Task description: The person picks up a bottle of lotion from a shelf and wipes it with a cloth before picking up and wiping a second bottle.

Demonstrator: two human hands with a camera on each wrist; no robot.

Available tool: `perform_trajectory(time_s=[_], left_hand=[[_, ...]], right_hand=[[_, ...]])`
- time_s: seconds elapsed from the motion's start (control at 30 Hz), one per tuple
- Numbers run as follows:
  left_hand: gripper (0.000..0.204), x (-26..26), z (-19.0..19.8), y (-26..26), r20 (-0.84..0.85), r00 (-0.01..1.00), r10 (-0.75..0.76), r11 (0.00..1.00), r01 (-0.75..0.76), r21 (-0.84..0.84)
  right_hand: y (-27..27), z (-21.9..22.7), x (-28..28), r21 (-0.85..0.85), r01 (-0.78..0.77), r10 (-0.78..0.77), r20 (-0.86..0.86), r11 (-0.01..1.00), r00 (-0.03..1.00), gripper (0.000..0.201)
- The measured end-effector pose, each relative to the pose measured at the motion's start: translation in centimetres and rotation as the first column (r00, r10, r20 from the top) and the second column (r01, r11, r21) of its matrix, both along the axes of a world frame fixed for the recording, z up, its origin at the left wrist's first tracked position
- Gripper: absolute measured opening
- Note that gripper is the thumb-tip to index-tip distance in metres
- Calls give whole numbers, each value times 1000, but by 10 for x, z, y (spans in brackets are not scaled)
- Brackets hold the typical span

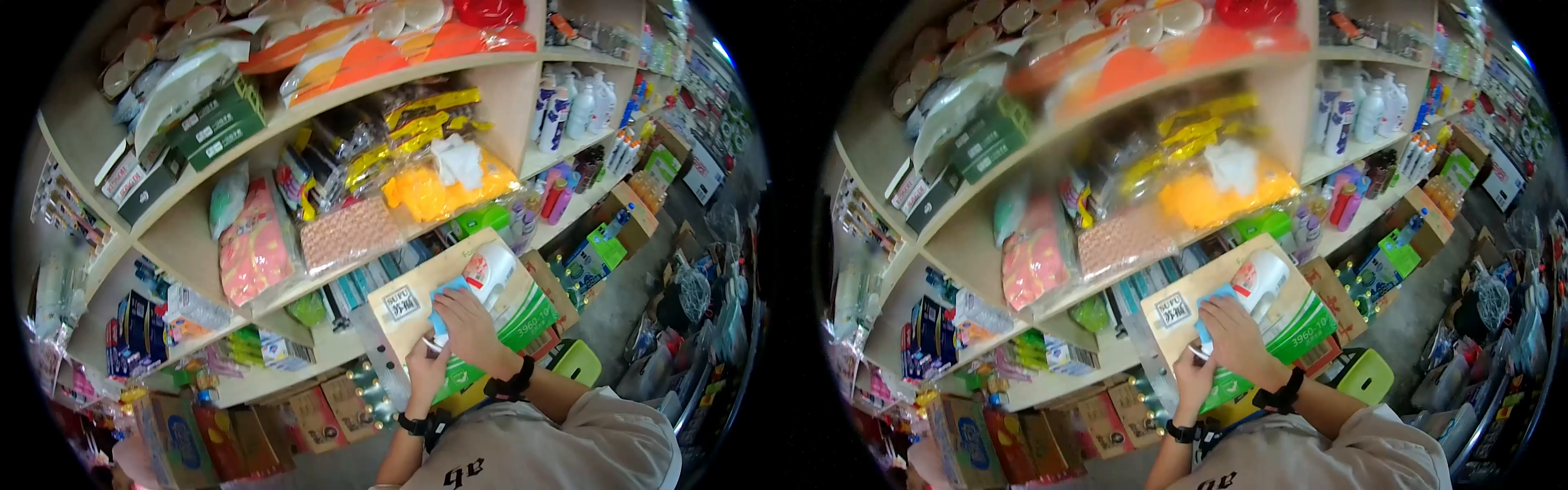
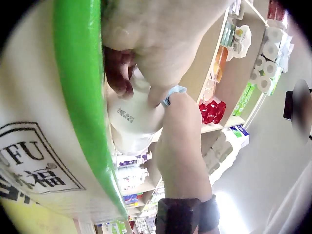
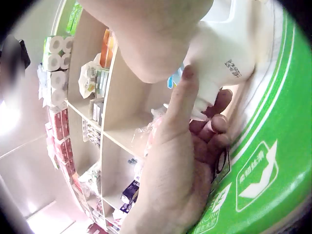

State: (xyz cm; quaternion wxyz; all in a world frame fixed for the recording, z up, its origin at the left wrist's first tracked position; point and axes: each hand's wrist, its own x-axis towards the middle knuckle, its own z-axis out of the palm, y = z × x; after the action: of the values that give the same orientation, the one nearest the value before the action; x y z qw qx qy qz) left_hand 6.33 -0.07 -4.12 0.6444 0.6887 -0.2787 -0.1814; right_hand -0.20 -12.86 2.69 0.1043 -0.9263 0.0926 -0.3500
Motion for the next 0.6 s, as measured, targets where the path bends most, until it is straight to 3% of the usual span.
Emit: perform_trajectory(time_s=[0.07, 0.1, 0.2, 0.27, 0.37, 0.6], left_hand=[[31, 4, -4, -4, -33, 999, -4, 1000, 4, 7], [40, 5, -6, -5, -76, 997, 0, 1000, 2, 26], [42, 2, -9, -7, -49, 998, 37, 999, -38, -15], [43, -1, 8, -7, -4, 999, 41, 999, -41, 4], [42, -1, 12, -10, -7, 999, 33, 999, -33, -7], [39, -1, 6, -8, -80, 997, 11, 998, -5, 69]], right_hand=[[-8, 3, 6, -23, -23, 23, -3, 999, 1000, 41], [-13, 4, 7, -22, -40, 40, 8, 999, 999, 40], [-22, 8, 5, 24, -120, 120, 6, 992, 993, 39], [-34, 12, 1, 74, -186, 187, -11, 980, 982, 39], [-61, 18, -8, 126, -192, 196, -23, 973, 980, 42], [-117, 27, -21, 209, -15, 33, -80, 978, 996, 49]])
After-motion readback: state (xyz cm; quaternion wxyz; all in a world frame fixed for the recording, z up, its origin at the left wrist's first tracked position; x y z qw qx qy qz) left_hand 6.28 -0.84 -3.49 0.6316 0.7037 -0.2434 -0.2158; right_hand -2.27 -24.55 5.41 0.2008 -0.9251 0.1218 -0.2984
